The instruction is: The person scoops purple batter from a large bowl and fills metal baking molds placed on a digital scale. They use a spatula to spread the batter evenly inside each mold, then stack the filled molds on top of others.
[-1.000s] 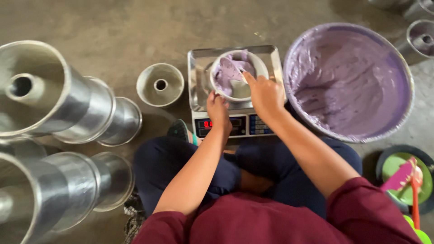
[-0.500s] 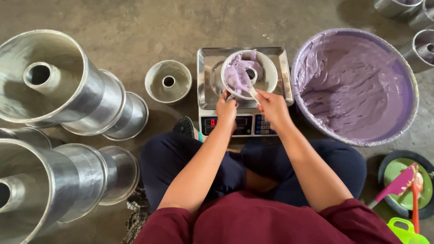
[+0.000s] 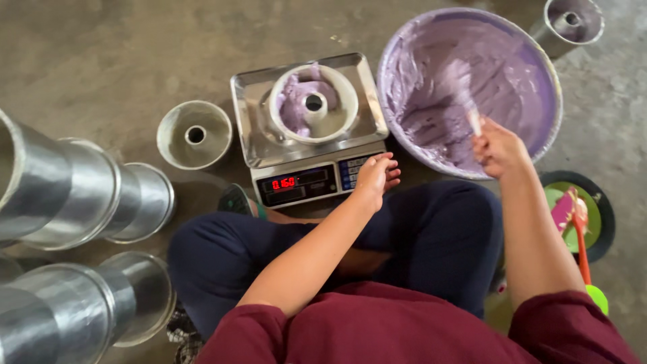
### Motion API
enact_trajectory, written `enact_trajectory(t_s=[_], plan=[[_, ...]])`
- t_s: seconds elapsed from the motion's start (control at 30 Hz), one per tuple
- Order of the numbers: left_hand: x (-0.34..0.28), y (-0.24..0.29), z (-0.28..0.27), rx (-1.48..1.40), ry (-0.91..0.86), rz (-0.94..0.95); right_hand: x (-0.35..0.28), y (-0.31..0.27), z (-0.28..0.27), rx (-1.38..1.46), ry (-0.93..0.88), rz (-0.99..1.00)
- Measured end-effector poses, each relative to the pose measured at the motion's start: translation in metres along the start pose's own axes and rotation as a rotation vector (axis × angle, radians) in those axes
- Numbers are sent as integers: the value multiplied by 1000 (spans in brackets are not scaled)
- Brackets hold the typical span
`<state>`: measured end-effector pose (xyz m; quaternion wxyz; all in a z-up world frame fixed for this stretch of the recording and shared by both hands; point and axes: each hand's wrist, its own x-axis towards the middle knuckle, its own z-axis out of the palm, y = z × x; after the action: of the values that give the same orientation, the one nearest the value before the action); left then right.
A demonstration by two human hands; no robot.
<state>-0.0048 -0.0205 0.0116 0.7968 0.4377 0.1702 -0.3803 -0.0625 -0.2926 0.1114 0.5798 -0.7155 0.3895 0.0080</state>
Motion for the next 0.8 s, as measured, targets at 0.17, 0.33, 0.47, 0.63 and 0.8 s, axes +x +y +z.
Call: enact_trajectory(t_s=[0.17, 0.33, 0.47, 0.63, 0.8], plan=[[1, 4, 32, 101, -25, 30, -2, 12, -6, -1047, 426, -412], [6, -9, 39, 146, -11, 41, -1, -5, -2, -1044, 511, -554], [10, -17, 43, 148, -27, 48, -2, -14, 11, -1336, 162, -211], [10, -14, 39, 137, -13, 63, -4, -10, 13, -1123, 198, -342], [13, -8, 25, 95, -1, 79, -13, -23, 27, -1216, 2, -272]])
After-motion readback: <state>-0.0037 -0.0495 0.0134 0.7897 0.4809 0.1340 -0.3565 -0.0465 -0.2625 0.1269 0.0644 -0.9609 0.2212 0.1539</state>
